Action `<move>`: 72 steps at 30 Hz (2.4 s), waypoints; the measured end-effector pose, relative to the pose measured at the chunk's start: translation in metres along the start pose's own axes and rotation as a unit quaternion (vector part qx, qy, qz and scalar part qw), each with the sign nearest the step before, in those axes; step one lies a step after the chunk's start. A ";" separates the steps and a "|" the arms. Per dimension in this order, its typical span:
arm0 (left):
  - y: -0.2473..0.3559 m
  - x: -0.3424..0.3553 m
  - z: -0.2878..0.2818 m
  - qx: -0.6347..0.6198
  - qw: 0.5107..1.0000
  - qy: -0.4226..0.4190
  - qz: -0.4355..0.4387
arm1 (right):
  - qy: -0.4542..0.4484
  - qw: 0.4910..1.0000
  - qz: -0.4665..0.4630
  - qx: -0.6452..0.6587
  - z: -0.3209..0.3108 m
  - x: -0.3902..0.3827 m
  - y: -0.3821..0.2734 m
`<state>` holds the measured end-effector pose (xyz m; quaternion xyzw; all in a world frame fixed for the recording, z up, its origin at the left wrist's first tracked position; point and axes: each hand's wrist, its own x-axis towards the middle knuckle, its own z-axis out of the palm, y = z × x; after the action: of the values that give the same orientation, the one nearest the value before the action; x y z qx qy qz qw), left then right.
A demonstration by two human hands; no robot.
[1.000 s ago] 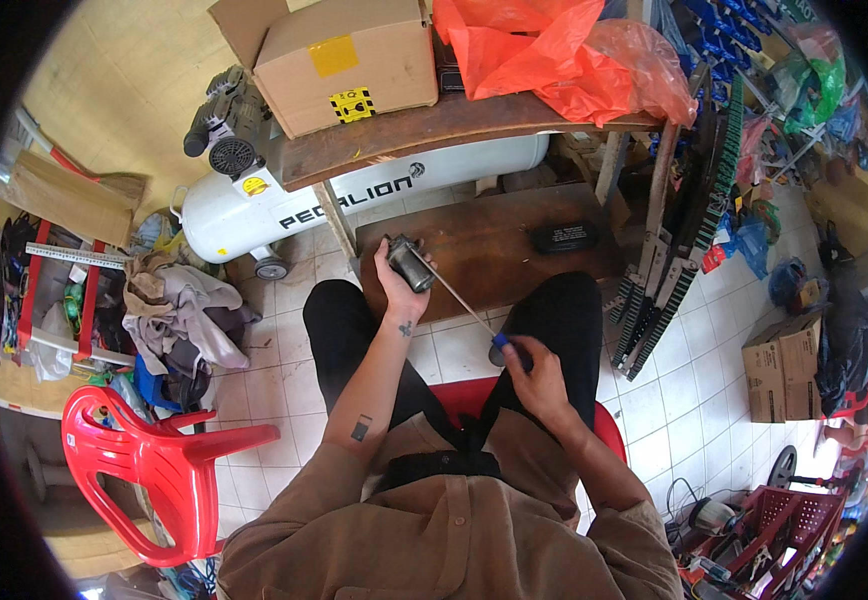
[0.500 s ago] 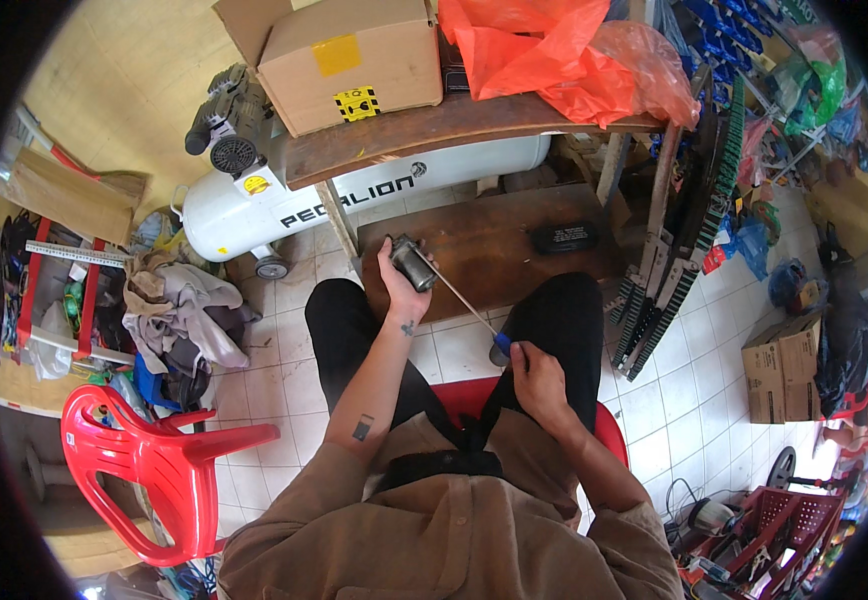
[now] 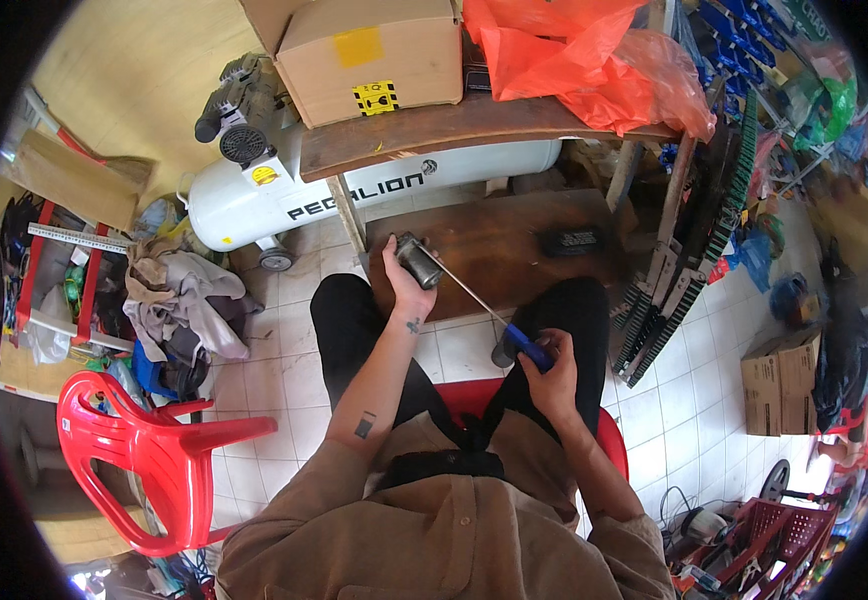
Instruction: The person holds a metal part and uses a screwdriver to loosen a screw, then sets the screwdriver down and uses their fingers to unscrew and remove several screws from the part, placing the screws on a nearby bench.
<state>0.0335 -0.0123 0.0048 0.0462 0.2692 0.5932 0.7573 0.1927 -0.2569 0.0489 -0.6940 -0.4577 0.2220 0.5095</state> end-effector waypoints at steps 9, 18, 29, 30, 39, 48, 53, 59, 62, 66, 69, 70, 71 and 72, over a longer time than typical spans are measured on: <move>0.005 -0.003 0.001 0.002 1.000 -0.008 0.009 | -0.115 0.955 0.200 0.187 -0.010 0.009 -0.014; 0.001 0.004 -0.004 -0.001 1.000 0.016 0.010 | -0.082 0.976 0.123 0.159 -0.003 0.000 -0.010; 0.003 -0.006 0.005 -0.008 1.000 -0.014 0.004 | -0.116 0.974 0.196 -0.007 -0.005 0.003 -0.003; 0.003 -0.005 0.004 -0.004 1.000 -0.012 0.003 | -0.101 0.979 0.177 0.003 -0.003 0.003 -0.010; 0.001 -0.004 0.002 0.012 1.000 -0.007 0.000 | -0.092 0.971 0.198 0.094 -0.003 0.005 -0.022; 0.000 -0.002 0.000 0.014 1.000 -0.007 -0.003 | -0.212 0.967 0.112 0.084 -0.013 0.009 -0.015; -0.001 -0.003 0.002 0.016 1.000 -0.007 0.001 | -0.162 0.982 0.090 0.026 -0.010 0.002 -0.011; -0.001 0.000 -0.001 0.007 1.000 -0.005 0.004 | -0.164 0.966 0.186 0.071 -0.009 0.004 -0.020; 0.000 -0.002 0.001 0.010 1.000 -0.010 0.013 | -0.160 0.973 0.165 0.026 -0.004 0.003 -0.016; 0.002 -0.005 0.005 0.009 1.000 -0.001 0.005 | -0.184 0.957 0.220 -0.043 -0.006 0.009 -0.026; -0.001 -0.003 0.003 0.014 1.000 -0.003 0.001 | -0.144 0.971 0.191 -0.007 -0.001 0.004 -0.003; -0.001 -0.002 0.001 0.014 1.000 -0.007 0.003 | -0.125 0.983 0.133 -0.008 0.000 0.001 0.000; -0.001 -0.001 0.000 0.014 1.000 -0.011 0.005 | -0.105 0.992 0.074 -0.008 0.000 -0.001 0.002; -0.001 -0.001 0.000 0.016 1.000 -0.010 0.006 | -0.105 0.993 0.045 -0.016 -0.001 0.000 0.002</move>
<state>0.0344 -0.0136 0.0043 0.0660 0.2704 0.5930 0.7556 0.1942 -0.2577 0.0476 -0.6950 -0.4805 0.3093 0.4365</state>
